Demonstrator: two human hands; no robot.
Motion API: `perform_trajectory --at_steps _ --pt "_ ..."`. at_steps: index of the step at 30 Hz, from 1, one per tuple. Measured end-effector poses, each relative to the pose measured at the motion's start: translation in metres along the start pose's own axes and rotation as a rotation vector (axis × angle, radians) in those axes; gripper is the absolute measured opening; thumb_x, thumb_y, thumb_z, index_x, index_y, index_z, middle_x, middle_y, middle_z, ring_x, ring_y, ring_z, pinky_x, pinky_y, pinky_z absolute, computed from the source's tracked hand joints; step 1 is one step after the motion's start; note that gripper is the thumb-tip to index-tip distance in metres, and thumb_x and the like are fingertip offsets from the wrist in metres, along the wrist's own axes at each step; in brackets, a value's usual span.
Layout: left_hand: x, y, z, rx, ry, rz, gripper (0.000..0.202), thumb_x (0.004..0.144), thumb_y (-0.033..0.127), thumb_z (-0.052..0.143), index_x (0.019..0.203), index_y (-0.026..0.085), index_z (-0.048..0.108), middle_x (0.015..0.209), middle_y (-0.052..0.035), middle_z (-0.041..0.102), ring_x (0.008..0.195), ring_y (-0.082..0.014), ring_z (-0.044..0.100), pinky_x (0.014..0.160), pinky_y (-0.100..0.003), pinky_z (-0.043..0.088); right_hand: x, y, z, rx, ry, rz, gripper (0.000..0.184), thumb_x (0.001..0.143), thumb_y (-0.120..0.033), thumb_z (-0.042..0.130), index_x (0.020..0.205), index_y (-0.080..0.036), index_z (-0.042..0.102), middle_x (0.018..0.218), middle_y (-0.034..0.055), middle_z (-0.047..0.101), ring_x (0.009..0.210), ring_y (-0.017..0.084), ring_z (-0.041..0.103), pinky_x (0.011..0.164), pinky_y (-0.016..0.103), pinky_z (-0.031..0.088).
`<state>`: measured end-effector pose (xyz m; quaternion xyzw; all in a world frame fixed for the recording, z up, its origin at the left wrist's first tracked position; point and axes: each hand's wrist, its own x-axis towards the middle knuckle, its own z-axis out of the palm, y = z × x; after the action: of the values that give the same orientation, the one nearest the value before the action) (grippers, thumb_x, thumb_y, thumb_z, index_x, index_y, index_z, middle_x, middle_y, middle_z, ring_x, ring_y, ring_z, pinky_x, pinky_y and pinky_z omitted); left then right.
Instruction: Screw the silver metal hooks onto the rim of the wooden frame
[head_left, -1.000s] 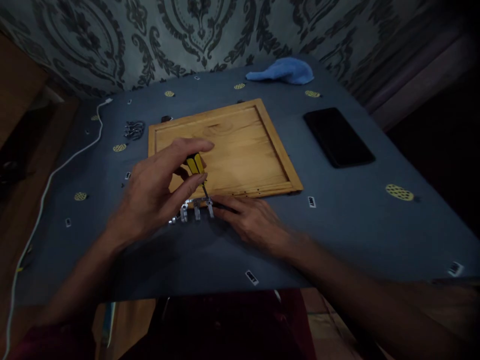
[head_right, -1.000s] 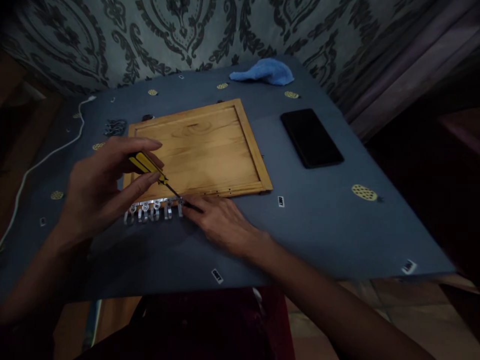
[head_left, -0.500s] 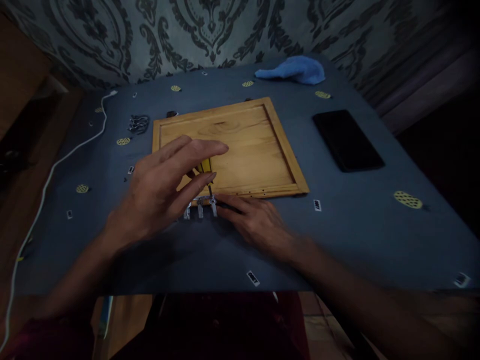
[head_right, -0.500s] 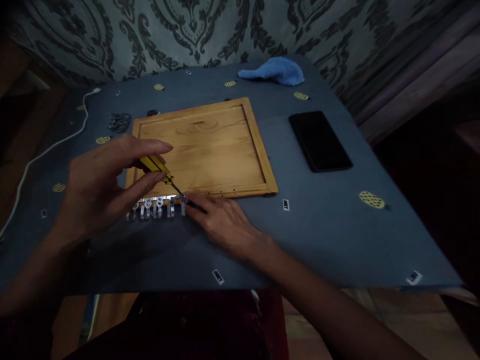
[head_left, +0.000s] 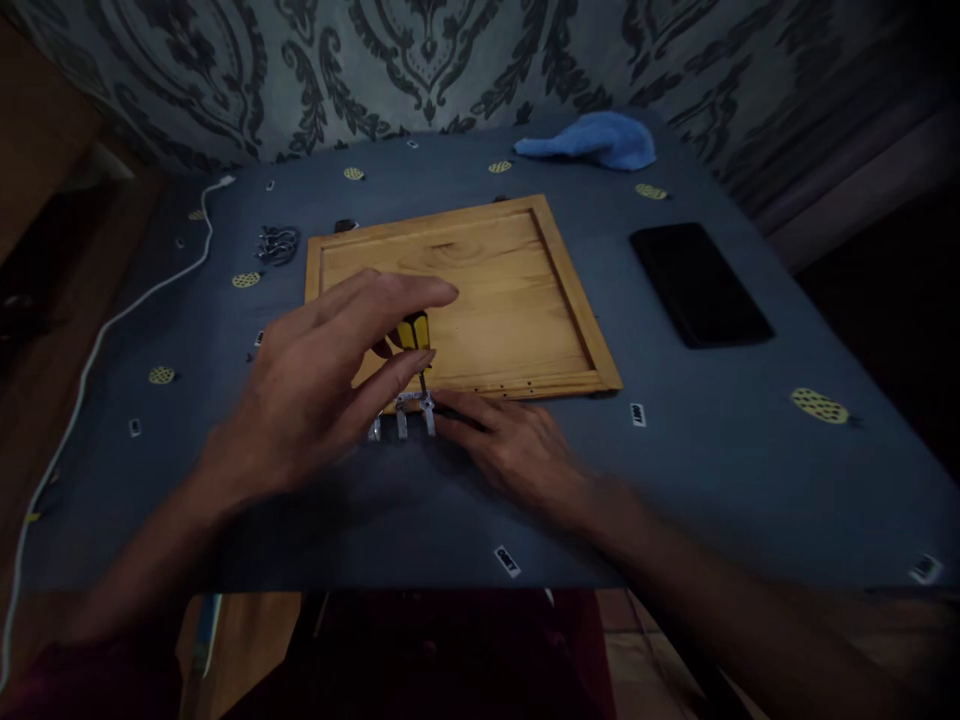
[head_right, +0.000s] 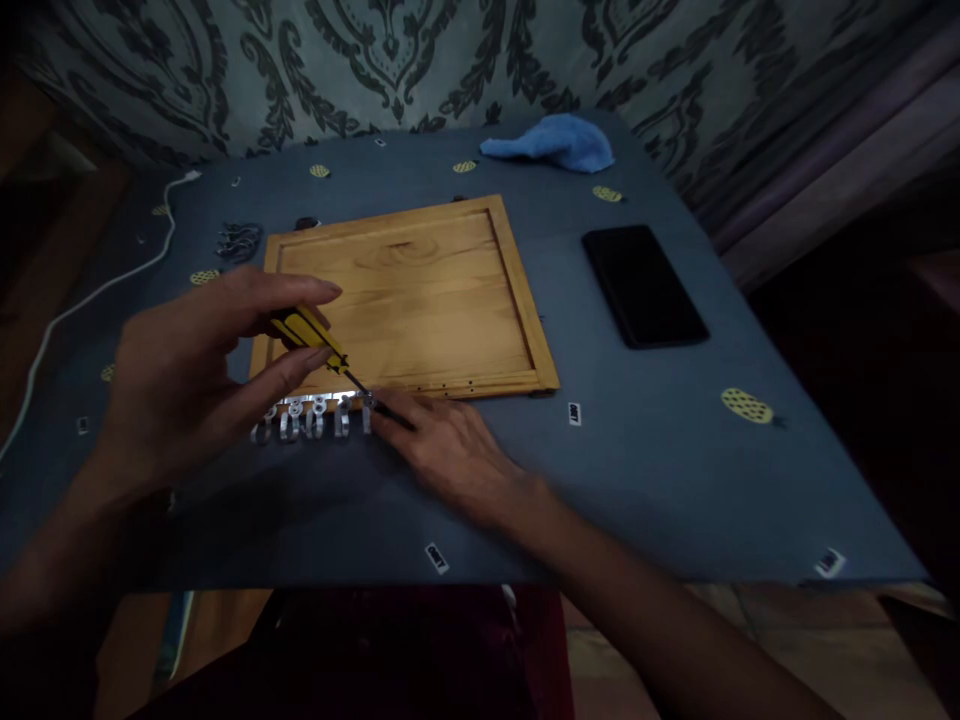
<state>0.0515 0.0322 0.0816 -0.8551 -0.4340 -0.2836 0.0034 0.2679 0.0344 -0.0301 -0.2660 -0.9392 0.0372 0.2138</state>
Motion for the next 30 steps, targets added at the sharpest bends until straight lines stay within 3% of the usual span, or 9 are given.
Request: perform_trajectory --at_steps 8,16,23,30 --pt "0.0022 -0.0021 0.0037 0.055 0.076 0.092 0.026 0.097 0.024 0.068 0.121 0.015 0.065 0.096 -0.0040 0.074 0.079 -0.0119 0.067 0.069 -0.023 0.058 0.0005 0.0000 -0.0013 -0.007 -0.031 0.013 0.039 0.092 -0.003 0.056 0.123 -0.021 0.071 0.138 0.0073 0.069 0.103 0.023 0.075 0.081 0.035 0.063" --pt "-0.0002 0.0001 0.0007 -0.075 0.043 -0.011 0.026 0.097 0.021 0.067 0.122 0.019 0.065 0.110 -0.0004 0.074 0.093 -0.0101 0.070 0.081 -0.021 0.060 0.0016 -0.0004 -0.0039 0.042 -0.072 0.021 0.039 0.089 -0.002 0.060 0.123 -0.019 0.071 0.139 0.0116 0.068 0.103 0.027 0.075 0.078 0.039 0.064" --pt "-0.0014 0.0001 -0.0011 -0.090 0.075 -0.075 0.025 0.096 0.024 0.068 0.121 0.027 0.065 0.113 0.0011 0.076 0.095 -0.0147 0.073 0.082 -0.028 0.063 0.0004 0.0007 -0.0015 0.051 -0.062 0.015 0.038 0.090 -0.002 0.059 0.121 -0.018 0.072 0.138 0.0120 0.068 0.103 0.027 0.075 0.081 0.039 0.064" --pt "-0.0012 0.0008 -0.0041 -0.022 0.095 -0.068 0.024 0.095 0.025 0.068 0.119 0.028 0.066 0.113 0.0027 0.076 0.097 -0.0136 0.073 0.086 -0.027 0.062 0.0020 -0.0008 -0.0051 0.028 -0.122 0.033 0.038 0.093 -0.003 0.057 0.124 -0.020 0.071 0.138 0.0106 0.068 0.106 0.026 0.074 0.082 0.039 0.064"
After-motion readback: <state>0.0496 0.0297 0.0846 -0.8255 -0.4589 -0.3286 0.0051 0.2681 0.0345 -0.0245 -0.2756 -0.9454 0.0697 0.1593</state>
